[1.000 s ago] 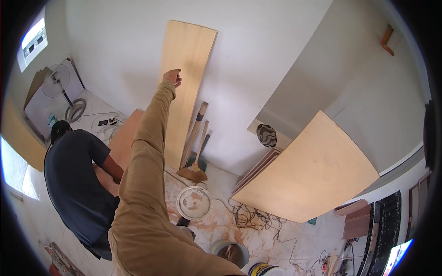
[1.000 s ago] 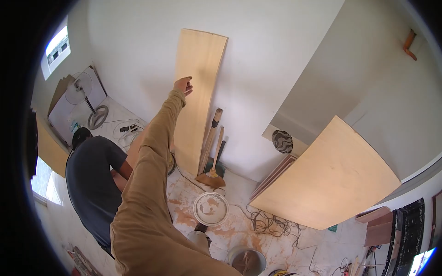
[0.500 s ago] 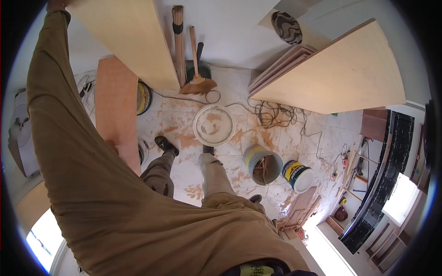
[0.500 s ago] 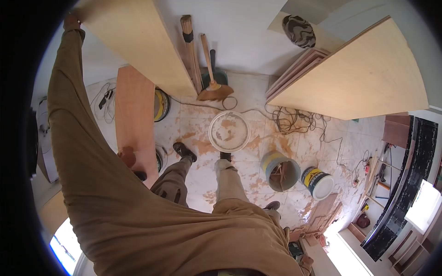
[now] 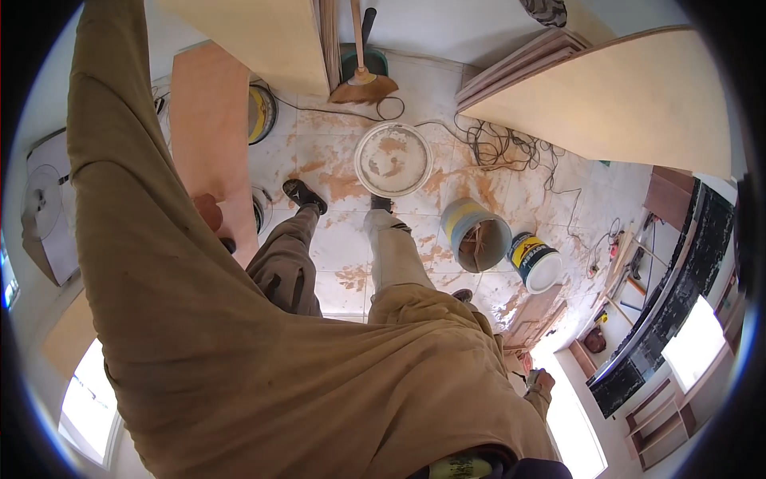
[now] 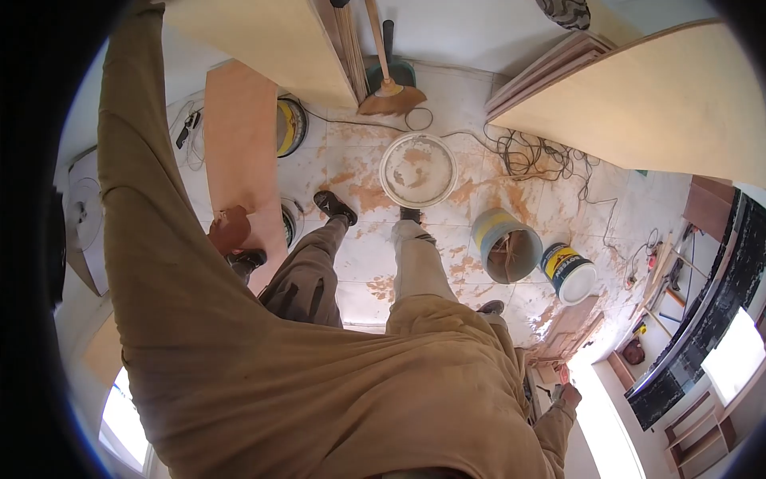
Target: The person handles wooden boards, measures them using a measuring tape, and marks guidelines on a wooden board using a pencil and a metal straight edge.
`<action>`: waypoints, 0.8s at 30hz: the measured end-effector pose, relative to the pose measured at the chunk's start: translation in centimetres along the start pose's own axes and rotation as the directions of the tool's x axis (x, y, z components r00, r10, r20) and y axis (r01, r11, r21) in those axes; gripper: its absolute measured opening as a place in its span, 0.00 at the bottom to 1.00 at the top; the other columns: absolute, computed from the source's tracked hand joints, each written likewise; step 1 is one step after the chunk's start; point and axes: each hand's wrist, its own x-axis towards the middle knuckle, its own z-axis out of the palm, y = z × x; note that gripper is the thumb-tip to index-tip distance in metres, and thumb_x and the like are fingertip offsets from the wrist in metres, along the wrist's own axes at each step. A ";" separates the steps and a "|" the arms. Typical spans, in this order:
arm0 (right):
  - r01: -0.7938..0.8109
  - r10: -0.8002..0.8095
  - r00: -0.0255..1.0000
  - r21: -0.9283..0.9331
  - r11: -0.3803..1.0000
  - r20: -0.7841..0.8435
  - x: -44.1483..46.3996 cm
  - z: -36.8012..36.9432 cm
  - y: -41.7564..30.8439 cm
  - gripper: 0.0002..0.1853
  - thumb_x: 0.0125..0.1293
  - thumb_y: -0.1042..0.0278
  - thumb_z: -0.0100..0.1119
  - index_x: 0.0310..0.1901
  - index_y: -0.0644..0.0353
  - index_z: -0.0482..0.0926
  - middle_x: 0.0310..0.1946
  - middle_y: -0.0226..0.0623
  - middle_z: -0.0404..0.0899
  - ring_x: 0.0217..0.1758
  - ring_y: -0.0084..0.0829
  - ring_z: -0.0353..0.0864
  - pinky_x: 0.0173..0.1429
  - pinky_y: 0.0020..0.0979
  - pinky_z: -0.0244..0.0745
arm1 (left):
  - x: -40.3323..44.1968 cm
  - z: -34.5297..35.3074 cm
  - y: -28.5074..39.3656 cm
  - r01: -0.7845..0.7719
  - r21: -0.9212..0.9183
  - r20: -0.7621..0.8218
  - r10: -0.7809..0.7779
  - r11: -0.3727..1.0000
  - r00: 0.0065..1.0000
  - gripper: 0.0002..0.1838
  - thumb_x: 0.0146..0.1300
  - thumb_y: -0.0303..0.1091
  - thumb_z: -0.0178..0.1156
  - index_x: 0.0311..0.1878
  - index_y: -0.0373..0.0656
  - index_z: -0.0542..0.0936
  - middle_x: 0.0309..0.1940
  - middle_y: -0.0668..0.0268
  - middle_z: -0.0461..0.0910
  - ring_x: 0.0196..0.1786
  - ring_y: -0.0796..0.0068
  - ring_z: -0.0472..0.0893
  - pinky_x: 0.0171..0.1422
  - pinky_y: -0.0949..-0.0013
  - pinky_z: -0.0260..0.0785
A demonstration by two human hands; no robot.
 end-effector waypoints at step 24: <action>0.125 -0.202 0.973 0.476 0.870 0.114 20.3 28.9 21.3 0.17 0.55 0.59 0.59 0.24 0.68 0.84 0.21 0.49 0.80 0.27 0.41 0.78 0.38 0.49 0.72 | -38.5 -15.7 50.6 0.018 -0.349 0.052 0.000 0.937 0.999 0.31 0.63 0.62 0.57 0.27 0.37 0.77 0.27 0.66 0.76 0.29 0.68 0.71 0.31 0.58 0.66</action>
